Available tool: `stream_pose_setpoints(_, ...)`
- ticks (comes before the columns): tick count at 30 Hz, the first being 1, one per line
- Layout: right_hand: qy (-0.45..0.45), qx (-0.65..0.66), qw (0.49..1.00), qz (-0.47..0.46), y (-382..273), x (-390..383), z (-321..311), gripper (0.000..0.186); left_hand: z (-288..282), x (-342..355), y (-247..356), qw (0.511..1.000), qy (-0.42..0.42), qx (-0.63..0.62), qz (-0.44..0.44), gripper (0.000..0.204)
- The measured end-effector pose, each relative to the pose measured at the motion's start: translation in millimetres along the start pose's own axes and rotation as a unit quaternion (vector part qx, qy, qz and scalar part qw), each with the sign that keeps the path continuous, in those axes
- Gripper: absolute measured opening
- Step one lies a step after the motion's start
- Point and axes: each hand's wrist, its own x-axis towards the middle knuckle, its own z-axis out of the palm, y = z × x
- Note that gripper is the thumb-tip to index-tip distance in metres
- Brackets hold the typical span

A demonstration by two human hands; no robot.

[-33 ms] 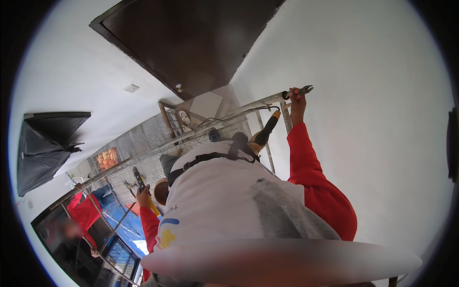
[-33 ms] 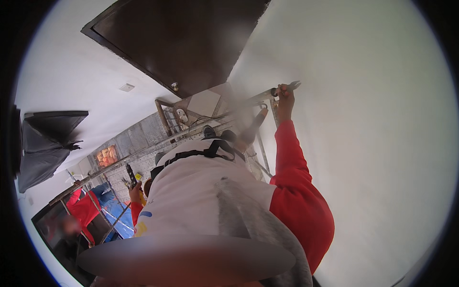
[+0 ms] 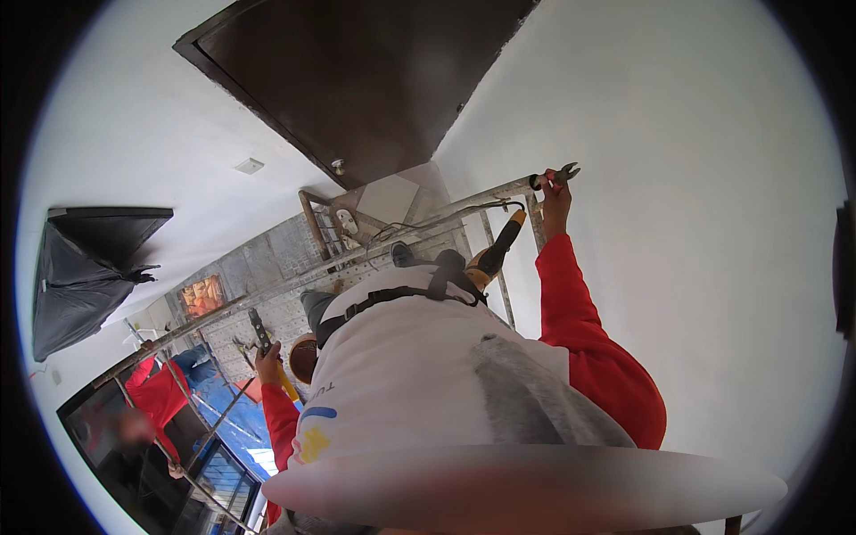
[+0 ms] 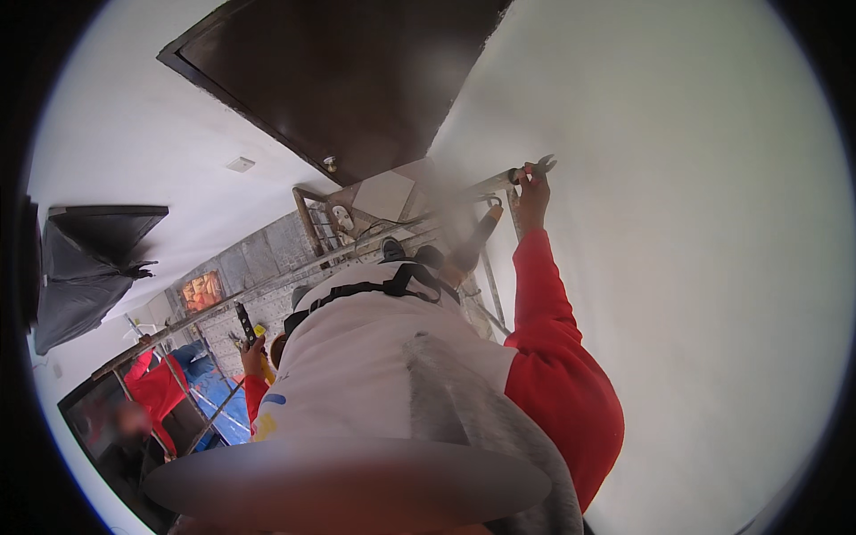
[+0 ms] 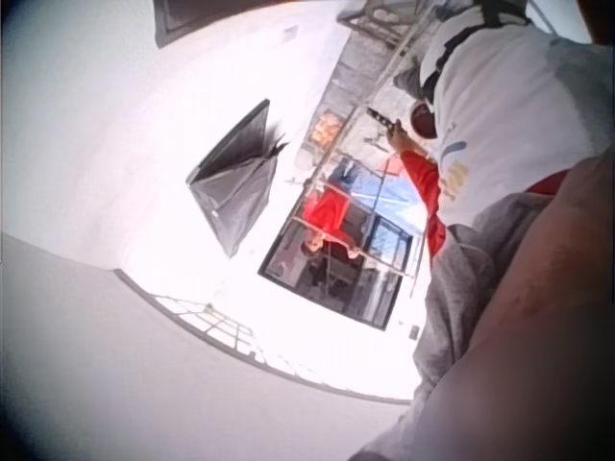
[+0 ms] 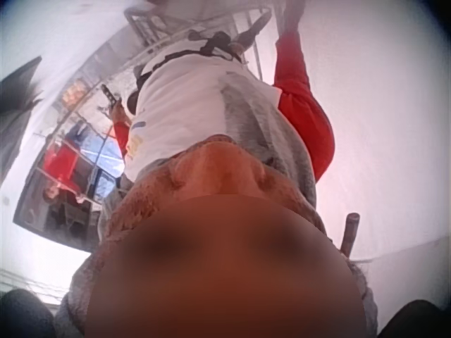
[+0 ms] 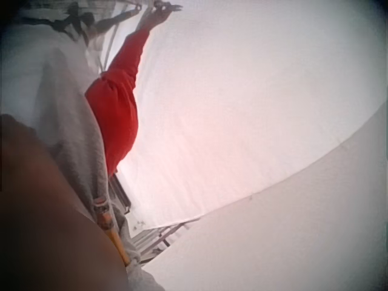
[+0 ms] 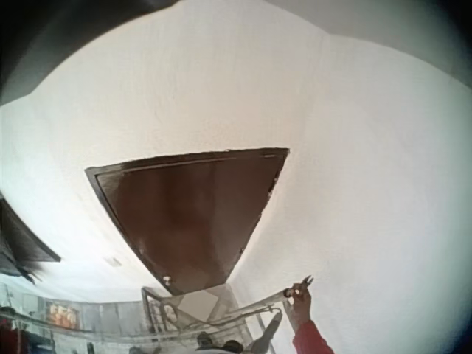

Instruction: The person drills holes in the ceiling, then uses a manual toggle bolt tool to install anchors. The person repeats this sequence at multiple ceiling locations while standing on a scaffold.

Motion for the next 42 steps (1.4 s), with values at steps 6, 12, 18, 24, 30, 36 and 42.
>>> stream_pose_setpoints(6,-0.019,-0.203,0.979,0.001,25.3,-13.9,3.3,0.034,40.3,-12.2,49.5,0.997,0.002,-0.015,0.081,0.025)
stream_pose_setpoints(12,-0.084,-0.184,0.979,0.010,41.3,-19.2,-13.2,0.041,66.7,-26.6,91.2,0.985,0.043,0.044,0.160,0.037)
stream_pose_setpoints(18,-0.110,-0.247,0.962,-0.041,46.6,-9.0,-25.4,0.037,79.5,-33.8,150.5,0.971,0.044,0.007,0.233,0.034)
stream_pose_setpoints(24,-0.055,-0.214,0.974,-0.054,56.3,-11.2,-9.2,0.050,96.4,-33.9,185.0,0.968,0.016,-0.059,0.242,0.031)
stream_pose_setpoints(30,0.005,-0.234,0.968,-0.086,5.8,-30.2,-41.8,0.074,90.9,-33.3,178.5,0.972,0.006,-0.122,0.200,0.031)
stream_pose_setpoints(36,0.052,-0.248,0.951,-0.175,-91.6,12.7,-28.7,0.056,65.2,-23.0,148.9,0.974,0.024,-0.210,0.083,0.035)
stream_pose_setpoints(42,-0.267,-0.238,0.907,-0.224,-134.5,25.5,79.3,0.032,16.2,-70.4,83.9,0.936,0.107,-0.331,0.047,0.038)
